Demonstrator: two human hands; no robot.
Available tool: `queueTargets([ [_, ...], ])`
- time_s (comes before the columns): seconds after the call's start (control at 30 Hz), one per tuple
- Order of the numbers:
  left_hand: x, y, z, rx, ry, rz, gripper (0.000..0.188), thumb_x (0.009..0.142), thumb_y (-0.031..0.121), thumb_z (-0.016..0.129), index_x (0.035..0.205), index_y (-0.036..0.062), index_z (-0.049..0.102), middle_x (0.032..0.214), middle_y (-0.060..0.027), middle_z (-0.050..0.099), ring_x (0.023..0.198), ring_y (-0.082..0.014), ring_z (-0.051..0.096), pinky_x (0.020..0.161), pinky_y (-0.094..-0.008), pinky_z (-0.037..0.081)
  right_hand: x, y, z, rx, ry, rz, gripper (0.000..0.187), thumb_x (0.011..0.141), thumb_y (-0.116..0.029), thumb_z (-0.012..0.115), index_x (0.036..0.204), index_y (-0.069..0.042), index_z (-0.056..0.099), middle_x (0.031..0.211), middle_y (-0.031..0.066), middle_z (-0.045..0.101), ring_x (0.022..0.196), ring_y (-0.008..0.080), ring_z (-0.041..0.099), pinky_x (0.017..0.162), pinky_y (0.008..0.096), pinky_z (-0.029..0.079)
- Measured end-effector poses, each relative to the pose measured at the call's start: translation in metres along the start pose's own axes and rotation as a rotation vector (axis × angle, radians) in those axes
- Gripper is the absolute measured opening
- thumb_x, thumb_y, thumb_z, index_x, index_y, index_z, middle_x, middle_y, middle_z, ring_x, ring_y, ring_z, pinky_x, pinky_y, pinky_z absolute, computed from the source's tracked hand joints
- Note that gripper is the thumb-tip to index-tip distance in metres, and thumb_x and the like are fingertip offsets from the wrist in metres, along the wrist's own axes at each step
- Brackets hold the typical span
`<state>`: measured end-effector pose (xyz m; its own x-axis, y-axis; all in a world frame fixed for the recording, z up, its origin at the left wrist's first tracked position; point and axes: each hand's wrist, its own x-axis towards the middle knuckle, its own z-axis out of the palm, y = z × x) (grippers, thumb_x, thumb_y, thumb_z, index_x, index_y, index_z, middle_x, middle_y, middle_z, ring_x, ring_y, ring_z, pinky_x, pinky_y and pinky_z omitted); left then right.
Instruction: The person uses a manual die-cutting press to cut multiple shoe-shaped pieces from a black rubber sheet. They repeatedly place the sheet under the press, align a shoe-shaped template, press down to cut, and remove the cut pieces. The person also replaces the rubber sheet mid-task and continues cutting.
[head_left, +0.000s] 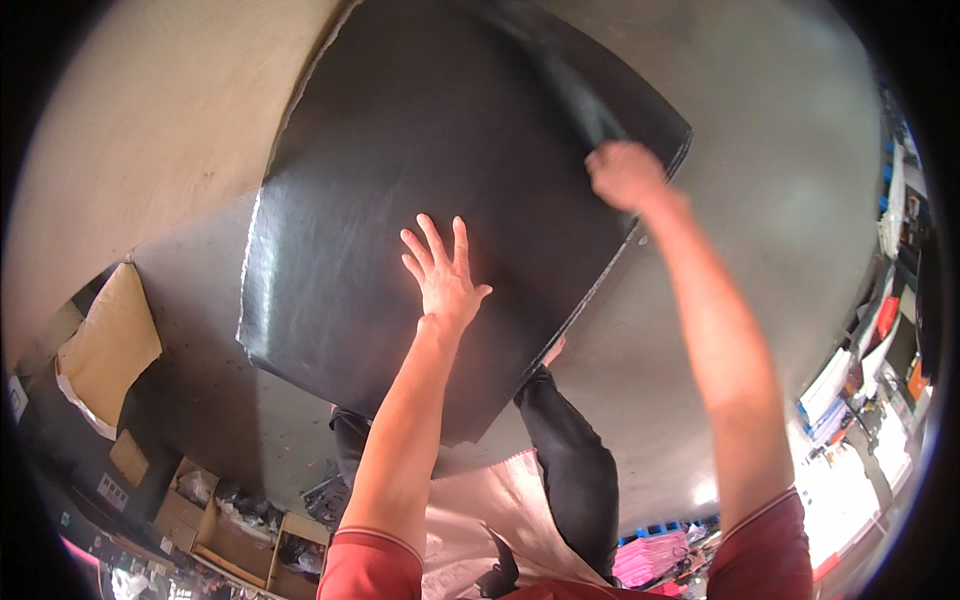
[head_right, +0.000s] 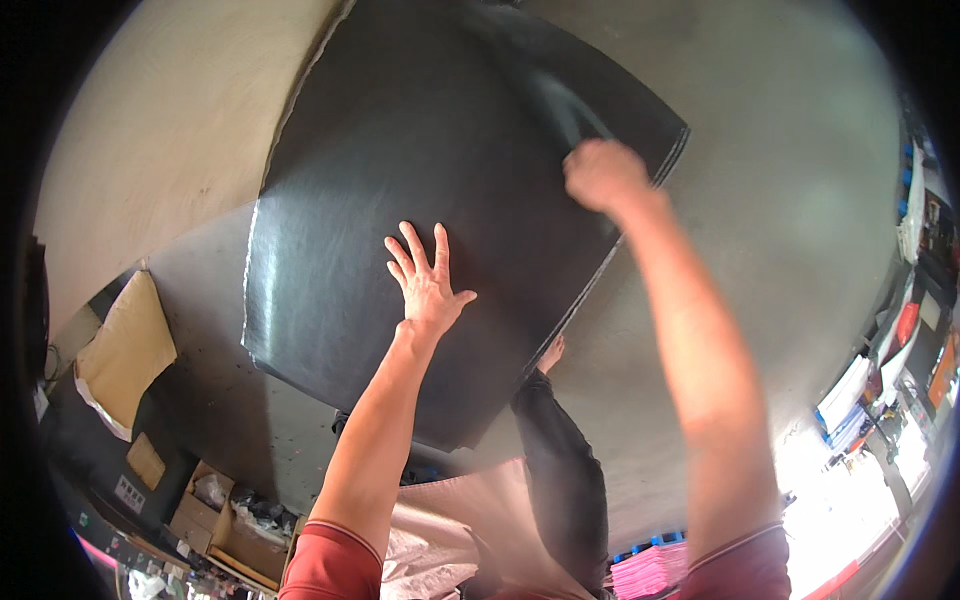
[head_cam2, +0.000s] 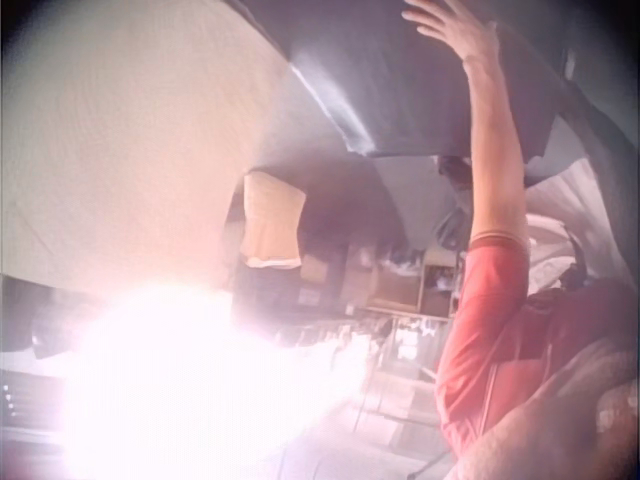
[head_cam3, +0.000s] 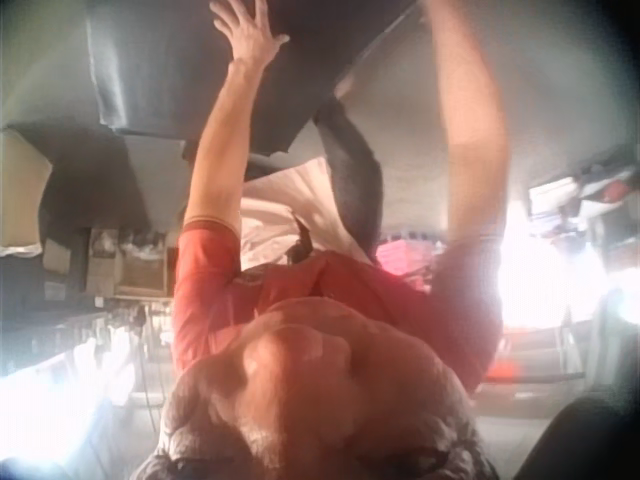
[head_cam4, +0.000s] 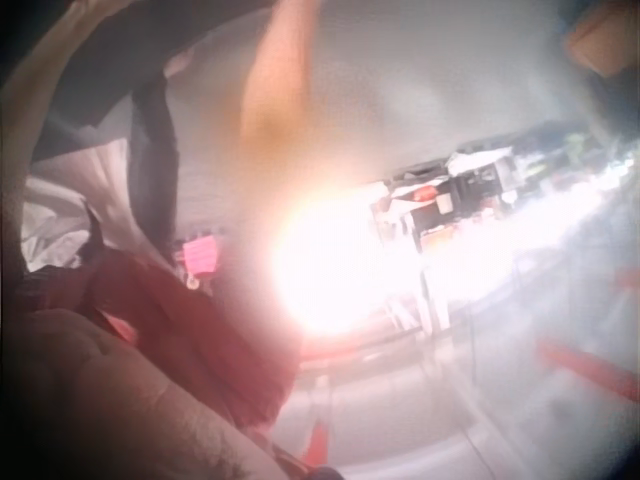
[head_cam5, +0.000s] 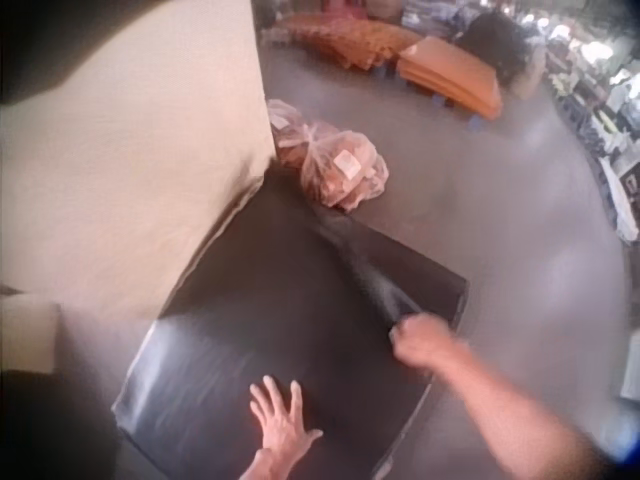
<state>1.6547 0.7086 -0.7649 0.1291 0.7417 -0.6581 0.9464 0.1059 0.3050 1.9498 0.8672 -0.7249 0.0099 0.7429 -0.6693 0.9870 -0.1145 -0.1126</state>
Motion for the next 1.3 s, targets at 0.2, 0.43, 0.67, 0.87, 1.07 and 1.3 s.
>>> queueTargets([
  [0.2,-0.052,-0.039,-0.078,-1.372,-0.506,0.176,0.087,0.089,0.045,0.088,0.152,-0.0044,0.052,0.140,-0.0139,0.067,0.133,-0.0254,0.060,0.117,-0.0389,0.043,-0.183,-0.137,0.085,0.255,-0.134,-0.257,0.036,0.104,-0.032,0.057,0.098,-0.001,0.074,0.092,0.0268,0.075,0.089,0.0467,0.073,0.084,0.0562,0.060],
  [0.43,-0.264,-0.094,-0.093,-1.263,-0.125,-0.341,0.055,0.103,0.035,0.072,0.143,-0.0005,0.061,0.128,-0.0077,0.068,0.115,-0.0179,0.061,0.099,-0.0368,0.051,-0.368,-0.226,0.086,0.218,-0.375,-0.352,0.027,0.099,-0.026,0.064,0.097,0.000,0.070,0.093,0.0282,0.073,0.095,0.0486,0.071,0.087,0.0564,0.058],
  [0.67,-0.475,-0.174,-0.120,-1.477,-0.092,-0.385,0.049,0.108,0.027,0.068,0.148,-0.0002,0.059,0.137,-0.0063,0.066,0.125,-0.0195,0.059,0.107,-0.0351,0.047,-0.533,-0.348,0.042,0.086,-0.571,-0.374,0.026,0.098,-0.025,0.061,0.097,0.001,0.066,0.099,0.0272,0.073,0.102,0.0467,0.069,0.092,0.0563,0.055],
  [0.87,-0.582,-0.264,-0.201,-1.641,-0.220,-0.349,0.040,0.110,0.024,0.064,0.142,0.0005,0.063,0.131,-0.0086,0.071,0.119,-0.0183,0.064,0.096,-0.0345,0.054,-0.641,-0.476,-0.005,0.055,-0.549,-0.386,0.027,0.098,-0.024,0.060,0.093,0.002,0.064,0.090,0.0259,0.072,0.097,0.0465,0.068,0.088,0.0564,0.054],
  [1.07,-0.674,-0.324,-0.309,-1.440,-0.177,-0.186,0.039,0.109,0.021,0.059,0.141,-0.0028,0.062,0.125,-0.0143,0.074,0.105,-0.0211,0.070,0.091,-0.0358,0.056,-0.710,-0.567,-0.045,-0.029,-0.759,-0.418,0.032,0.101,-0.028,0.059,0.093,0.002,0.064,0.087,0.0249,0.071,0.089,0.0457,0.068,0.082,0.0553,0.055],
  [1.3,-0.769,-0.340,-0.375,-1.280,0.000,-0.035,0.040,0.106,0.025,0.056,0.129,-0.0079,0.065,0.111,-0.0325,0.074,0.109,-0.0431,0.072,0.098,-0.0462,0.053,-0.775,-0.608,-0.099,0.287,-0.606,-0.767,0.034,0.105,-0.031,0.059,0.091,0.000,0.066,0.088,0.0228,0.068,0.084,0.0460,0.065,0.076,0.0517,0.054],
])
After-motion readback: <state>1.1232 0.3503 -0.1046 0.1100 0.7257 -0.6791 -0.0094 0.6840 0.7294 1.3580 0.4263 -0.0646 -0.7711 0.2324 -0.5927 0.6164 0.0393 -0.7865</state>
